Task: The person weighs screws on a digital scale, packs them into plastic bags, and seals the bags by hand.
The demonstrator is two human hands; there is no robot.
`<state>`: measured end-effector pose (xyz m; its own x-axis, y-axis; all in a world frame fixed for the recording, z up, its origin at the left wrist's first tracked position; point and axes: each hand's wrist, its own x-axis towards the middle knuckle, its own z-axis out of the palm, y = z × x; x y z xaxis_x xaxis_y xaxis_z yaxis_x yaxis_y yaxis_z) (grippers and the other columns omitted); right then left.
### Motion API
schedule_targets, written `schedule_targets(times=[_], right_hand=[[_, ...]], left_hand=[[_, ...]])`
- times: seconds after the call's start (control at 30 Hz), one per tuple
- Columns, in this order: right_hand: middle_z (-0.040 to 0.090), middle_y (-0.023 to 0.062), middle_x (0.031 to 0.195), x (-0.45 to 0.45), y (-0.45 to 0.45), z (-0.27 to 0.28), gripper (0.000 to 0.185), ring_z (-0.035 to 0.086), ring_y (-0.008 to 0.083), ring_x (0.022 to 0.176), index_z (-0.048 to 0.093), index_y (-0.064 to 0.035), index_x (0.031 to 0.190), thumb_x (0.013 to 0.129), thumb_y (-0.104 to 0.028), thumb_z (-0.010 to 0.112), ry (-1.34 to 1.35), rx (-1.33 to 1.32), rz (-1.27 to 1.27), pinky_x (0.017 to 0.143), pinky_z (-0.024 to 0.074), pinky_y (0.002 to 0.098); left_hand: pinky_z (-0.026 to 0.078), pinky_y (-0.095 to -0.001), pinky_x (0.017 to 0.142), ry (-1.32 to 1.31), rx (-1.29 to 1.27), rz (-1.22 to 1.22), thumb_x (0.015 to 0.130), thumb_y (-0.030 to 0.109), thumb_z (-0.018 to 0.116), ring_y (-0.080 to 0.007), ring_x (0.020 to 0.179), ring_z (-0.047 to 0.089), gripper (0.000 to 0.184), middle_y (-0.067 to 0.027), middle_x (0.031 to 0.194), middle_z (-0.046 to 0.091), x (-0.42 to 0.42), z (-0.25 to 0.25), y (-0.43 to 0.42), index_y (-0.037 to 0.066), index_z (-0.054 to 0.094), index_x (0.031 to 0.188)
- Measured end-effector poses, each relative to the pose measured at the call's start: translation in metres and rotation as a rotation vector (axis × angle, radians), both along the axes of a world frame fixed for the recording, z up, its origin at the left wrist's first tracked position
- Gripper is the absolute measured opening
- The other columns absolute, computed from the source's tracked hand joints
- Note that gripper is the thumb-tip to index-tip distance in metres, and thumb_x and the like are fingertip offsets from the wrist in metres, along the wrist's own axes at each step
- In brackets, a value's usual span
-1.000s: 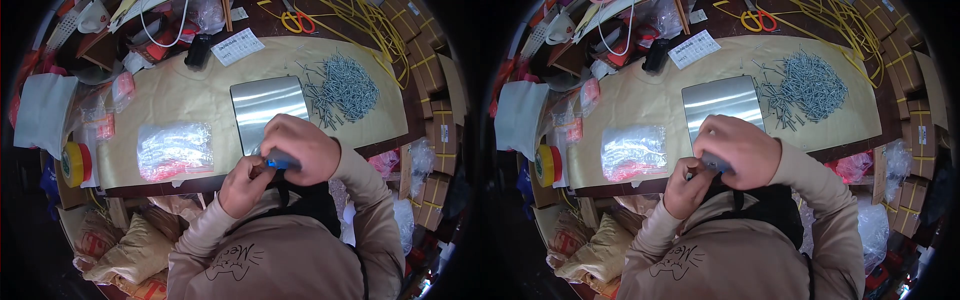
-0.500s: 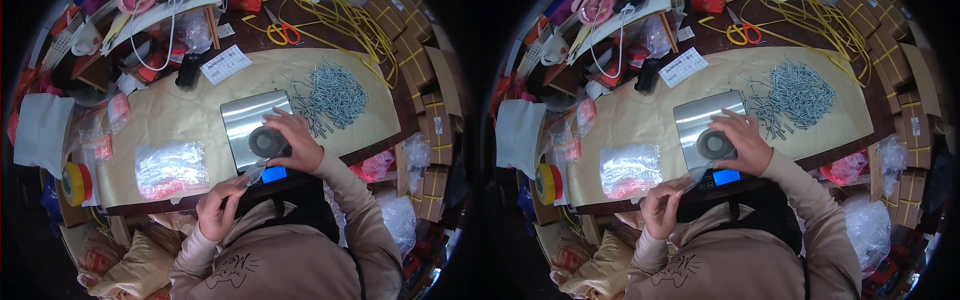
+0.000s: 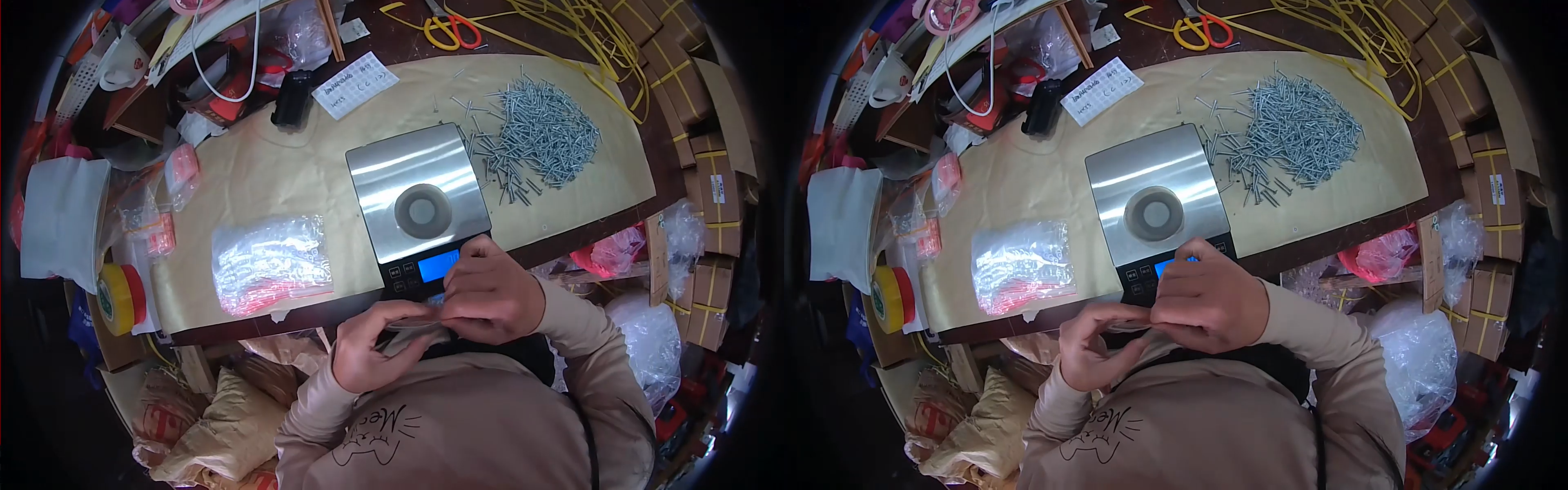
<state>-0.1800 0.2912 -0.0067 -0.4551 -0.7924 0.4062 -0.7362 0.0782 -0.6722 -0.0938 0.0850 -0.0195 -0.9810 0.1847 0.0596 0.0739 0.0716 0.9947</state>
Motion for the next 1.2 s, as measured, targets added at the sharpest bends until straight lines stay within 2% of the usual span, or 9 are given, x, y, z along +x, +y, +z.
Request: schedule_targets(times=[0.3,0.5,0.6,0.73,0.87,0.93,1.03,1.1,1.2], right_hand=[[0.051,-0.0030,0.063,0.007,-0.012,-0.004,0.019,0.055,0.0147,0.066,0.061,-0.0120,0.070,0.071,-0.023,0.076,0.123,-0.028,-0.130,0.072,0.0391,0.0339],[0.048,-0.0040,0.062,0.008,-0.012,-0.001,0.027,0.055,0.0135,0.069,0.056,-0.0131,0.063,0.065,-0.028,0.079,0.296,-0.024,-0.092,0.072,0.0385,0.0336],[0.047,-0.0044,0.062,0.001,-0.001,0.009,0.028,0.055,0.0139,0.070,0.056,-0.0135,0.064,0.065,-0.029,0.079,0.286,-0.010,-0.174,0.073,0.0385,0.0341],[0.052,-0.0041,0.066,0.000,-0.004,0.004,0.027,0.056,0.0151,0.072,0.058,-0.0140,0.066,0.066,-0.030,0.080,0.180,-0.063,-0.103,0.072,0.0390,0.0356],[0.062,0.0024,0.080,-0.019,0.013,-0.008,0.025,0.060,0.0221,0.078,0.067,-0.0111,0.092,0.073,-0.025,0.076,-0.034,0.102,-0.176,0.072,0.0424,0.0364],[0.063,0.0113,0.092,-0.051,0.035,-0.028,0.034,0.059,0.0304,0.085,0.062,-0.0081,0.110,0.077,-0.013,0.070,-0.142,0.192,-0.345,0.078,0.0458,0.0377],[0.058,0.0134,0.102,-0.112,0.092,-0.057,0.048,0.057,0.0321,0.096,0.058,-0.0112,0.115,0.069,-0.007,0.071,0.191,0.435,-0.651,0.085,0.0466,0.0411],[0.055,0.0126,0.107,-0.132,0.110,-0.058,0.054,0.055,0.0336,0.101,0.058,-0.0165,0.116,0.064,-0.007,0.072,0.187,0.647,-0.724,0.087,0.0469,0.0415],[0.053,0.0122,0.111,-0.146,0.105,-0.067,0.056,0.053,0.0353,0.104,0.058,-0.0198,0.115,0.062,-0.006,0.072,0.268,0.751,-0.655,0.088,0.0472,0.0406]], left_hand=[[0.052,-0.0290,0.070,-0.026,-0.044,0.036,0.074,-0.005,0.072,-0.0209,0.077,0.066,0.016,-0.0116,0.086,0.066,-0.004,0.002,0.000,0.001,0.065,0.087],[0.053,-0.0318,0.081,-0.122,0.052,-0.025,0.075,-0.007,0.071,-0.0237,0.093,0.067,0.013,-0.0121,0.089,0.068,0.001,-0.001,-0.002,-0.001,0.066,0.085],[0.052,-0.0343,0.088,-0.121,0.169,0.080,0.076,-0.008,0.070,-0.0256,0.100,0.065,0.011,-0.0120,0.090,0.069,-0.003,0.002,-0.020,-0.003,0.066,0.085],[0.051,-0.0353,0.089,-0.172,0.191,0.102,0.076,-0.009,0.070,-0.0264,0.097,0.066,0.010,-0.0134,0.087,0.069,0.001,0.002,-0.025,-0.004,0.067,0.084],[0.054,-0.0311,0.081,-0.174,0.086,0.073,0.078,-0.011,0.066,-0.0236,0.090,0.068,0.008,-0.0157,0.090,0.070,0.014,0.007,-0.056,-0.005,0.067,0.084],[0.054,-0.0273,0.076,-0.304,0.137,0.099,0.079,-0.011,0.066,-0.0205,0.089,0.068,0.008,-0.0166,0.091,0.070,0.027,0.017,-0.080,-0.006,0.067,0.085],[0.052,-0.0236,0.064,-0.371,-0.111,0.140,0.078,-0.012,0.066,-0.0153,0.076,0.067,0.008,-0.0158,0.089,0.070,0.053,0.023,-0.124,-0.006,0.066,0.083],[0.049,-0.0243,0.056,-0.487,-0.239,0.279,0.076,-0.010,0.067,-0.0127,0.064,0.063,0.008,-0.0123,0.081,0.069,0.069,0.018,-0.140,-0.005,0.066,0.081],[0.050,-0.0257,0.058,-0.417,-0.740,0.213,0.074,-0.005,0.070,-0.0133,0.062,0.064,0.010,-0.0116,0.076,0.068,0.078,-0.009,-0.163,-0.003,0.065,0.083]])
